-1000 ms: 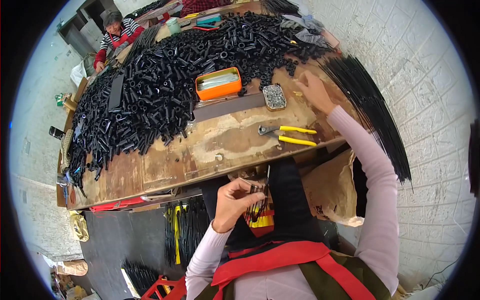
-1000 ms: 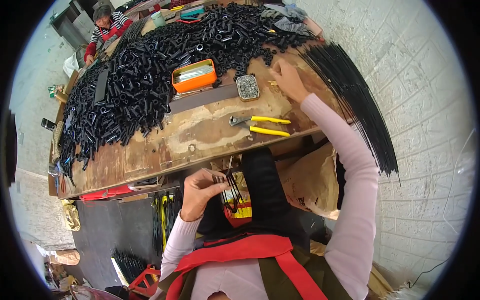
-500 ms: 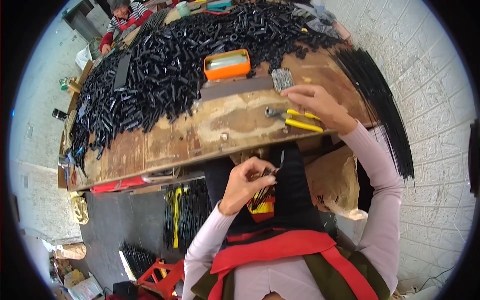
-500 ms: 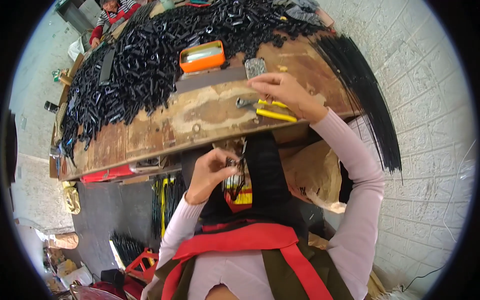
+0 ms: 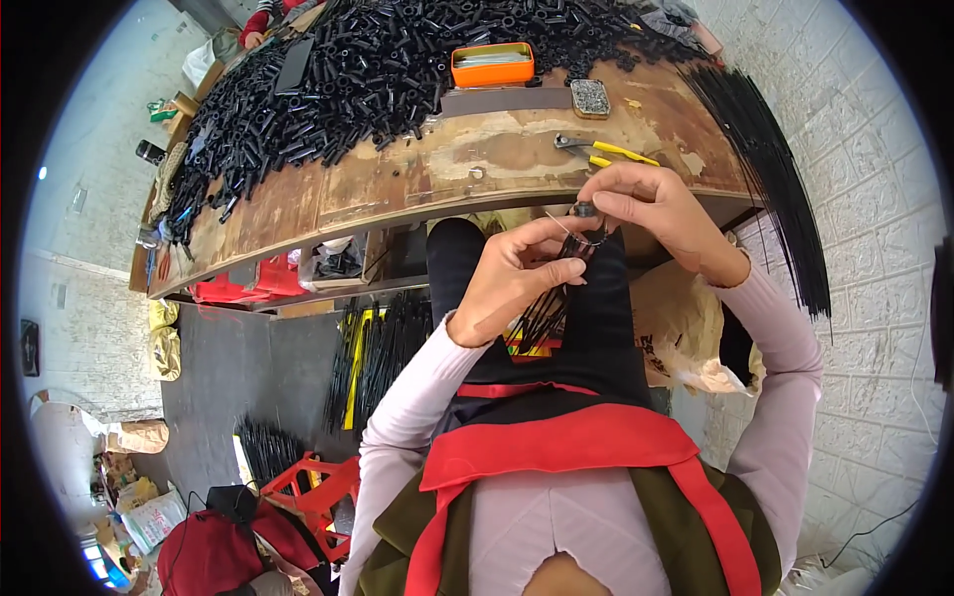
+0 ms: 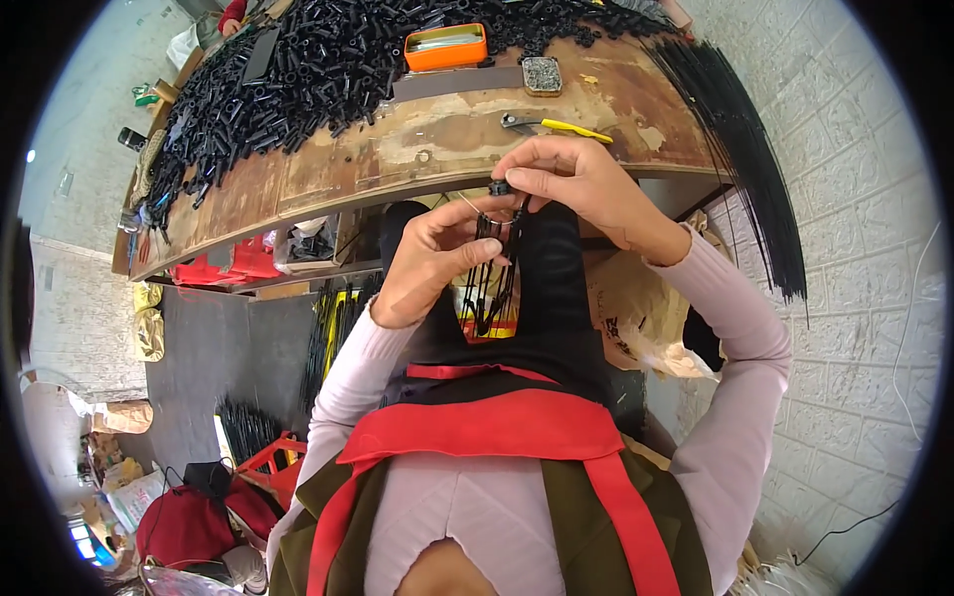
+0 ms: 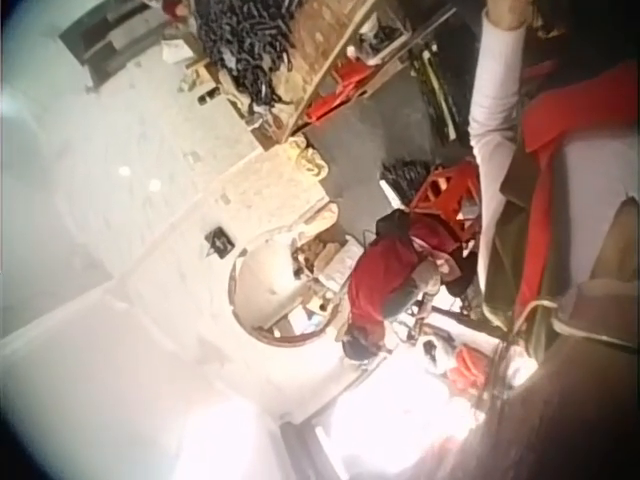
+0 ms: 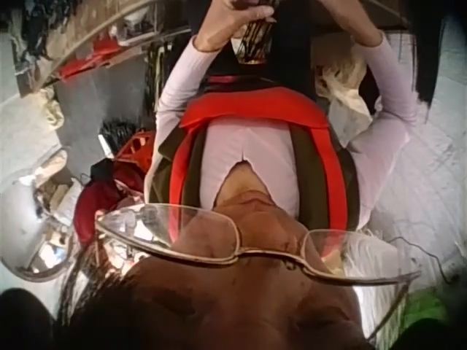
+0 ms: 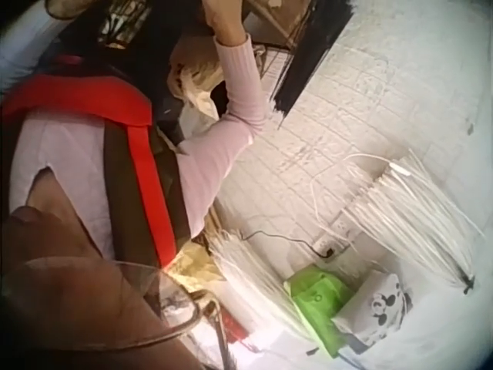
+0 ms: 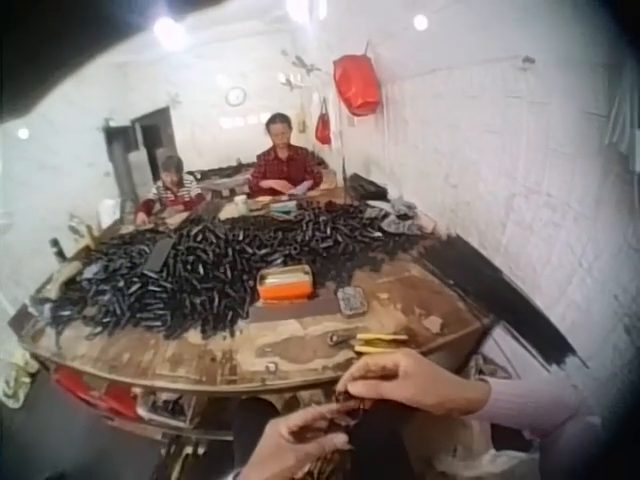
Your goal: Assembling black plastic or rubber components and trimming them with clippers at a factory workbench.
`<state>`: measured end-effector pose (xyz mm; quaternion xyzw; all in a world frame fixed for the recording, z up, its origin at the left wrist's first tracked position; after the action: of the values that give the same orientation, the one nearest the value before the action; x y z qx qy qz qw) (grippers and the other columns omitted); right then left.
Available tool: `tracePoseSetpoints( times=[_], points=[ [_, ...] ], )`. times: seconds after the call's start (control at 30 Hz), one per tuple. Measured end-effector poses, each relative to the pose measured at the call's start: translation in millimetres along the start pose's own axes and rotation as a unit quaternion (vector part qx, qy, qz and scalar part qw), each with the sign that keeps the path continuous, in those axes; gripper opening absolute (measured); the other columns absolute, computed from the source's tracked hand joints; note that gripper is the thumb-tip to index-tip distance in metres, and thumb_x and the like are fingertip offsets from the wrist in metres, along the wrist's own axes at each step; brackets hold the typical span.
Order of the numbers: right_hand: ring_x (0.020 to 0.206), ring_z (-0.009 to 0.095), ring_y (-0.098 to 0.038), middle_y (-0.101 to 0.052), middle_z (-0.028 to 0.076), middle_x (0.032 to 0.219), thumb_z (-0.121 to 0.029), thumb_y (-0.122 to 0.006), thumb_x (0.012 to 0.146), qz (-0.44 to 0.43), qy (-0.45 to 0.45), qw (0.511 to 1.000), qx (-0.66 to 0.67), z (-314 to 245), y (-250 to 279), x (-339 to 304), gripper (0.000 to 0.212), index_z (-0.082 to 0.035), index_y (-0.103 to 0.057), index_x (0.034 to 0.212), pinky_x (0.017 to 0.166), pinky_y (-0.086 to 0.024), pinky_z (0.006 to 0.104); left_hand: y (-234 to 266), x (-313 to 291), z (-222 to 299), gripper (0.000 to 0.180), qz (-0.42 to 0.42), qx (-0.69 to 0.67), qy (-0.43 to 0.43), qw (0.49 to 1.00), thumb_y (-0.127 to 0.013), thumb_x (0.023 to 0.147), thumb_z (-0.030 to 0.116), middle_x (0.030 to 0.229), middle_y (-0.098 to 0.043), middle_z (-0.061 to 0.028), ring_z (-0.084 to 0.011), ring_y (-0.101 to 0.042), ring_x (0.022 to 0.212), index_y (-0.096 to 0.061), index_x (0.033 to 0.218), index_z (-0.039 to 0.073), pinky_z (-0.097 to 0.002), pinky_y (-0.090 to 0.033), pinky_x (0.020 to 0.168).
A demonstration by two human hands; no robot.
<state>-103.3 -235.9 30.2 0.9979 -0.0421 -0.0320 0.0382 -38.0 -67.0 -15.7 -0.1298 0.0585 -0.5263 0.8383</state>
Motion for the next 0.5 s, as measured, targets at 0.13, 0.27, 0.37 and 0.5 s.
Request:
tracePoseSetpoints(
  times=[0.13,0.27,0.37,0.5],
  points=[
    [0.085,0.008,-0.058,-0.064,0.000,0.094,-0.017,-0.065,0.092,-0.024,0.026,0.999,-0.028,-3,-2,-5,0.017,-0.002,-0.067,0.101,0.079,-0.047,0.0238,-3,-10,-1,0.039,0.001,0.000,0.000,1.000,-0.065,0.088,0.001,0.099,-0.066,-0.0044,-0.0088,-0.062,0.084,-0.059,0.127,0.001,-0.0240,-0.052,0.078],
    [0.087,0.008,-0.059,-0.064,0.000,0.095,-0.016,-0.067,0.091,-0.046,0.021,0.998,-0.030,-9,-4,-7,0.017,-0.002,-0.067,0.101,0.082,-0.047,0.0243,-6,-14,-1,0.036,0.011,-0.016,-0.006,1.000,-0.065,0.090,0.000,0.099,-0.066,-0.0037,-0.0096,-0.061,0.087,-0.060,0.125,0.000,-0.0260,-0.054,0.079],
    [0.089,0.008,-0.060,-0.065,0.001,0.095,-0.014,-0.068,0.090,-0.061,0.044,0.997,-0.033,-11,-6,-8,0.016,-0.002,-0.067,0.100,0.083,-0.047,0.0251,-7,-14,3,0.034,0.010,0.007,0.001,1.000,-0.064,0.090,0.000,0.096,-0.065,-0.0026,-0.0089,-0.059,0.087,-0.061,0.124,0.000,-0.0270,-0.055,0.079],
    [0.088,0.009,-0.061,-0.066,0.002,0.094,-0.013,-0.067,0.091,-0.038,0.075,0.995,-0.060,-15,-8,-10,0.014,-0.001,-0.067,0.098,0.082,-0.048,0.0250,-6,-15,1,0.033,0.015,-0.003,0.020,1.000,-0.064,0.091,0.001,0.093,-0.063,-0.0010,-0.0078,-0.057,0.084,-0.061,0.124,-0.001,-0.0266,-0.055,0.079]
  ],
)
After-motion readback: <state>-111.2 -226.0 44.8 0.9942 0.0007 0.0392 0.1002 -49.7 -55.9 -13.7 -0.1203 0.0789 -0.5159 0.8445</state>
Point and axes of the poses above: each hand's wrist, its own x-axis towards the middle knuckle, its own y-axis out of the back of the hand, z = x × y, the point moved 4 cm from there along x, towards the middle knuckle
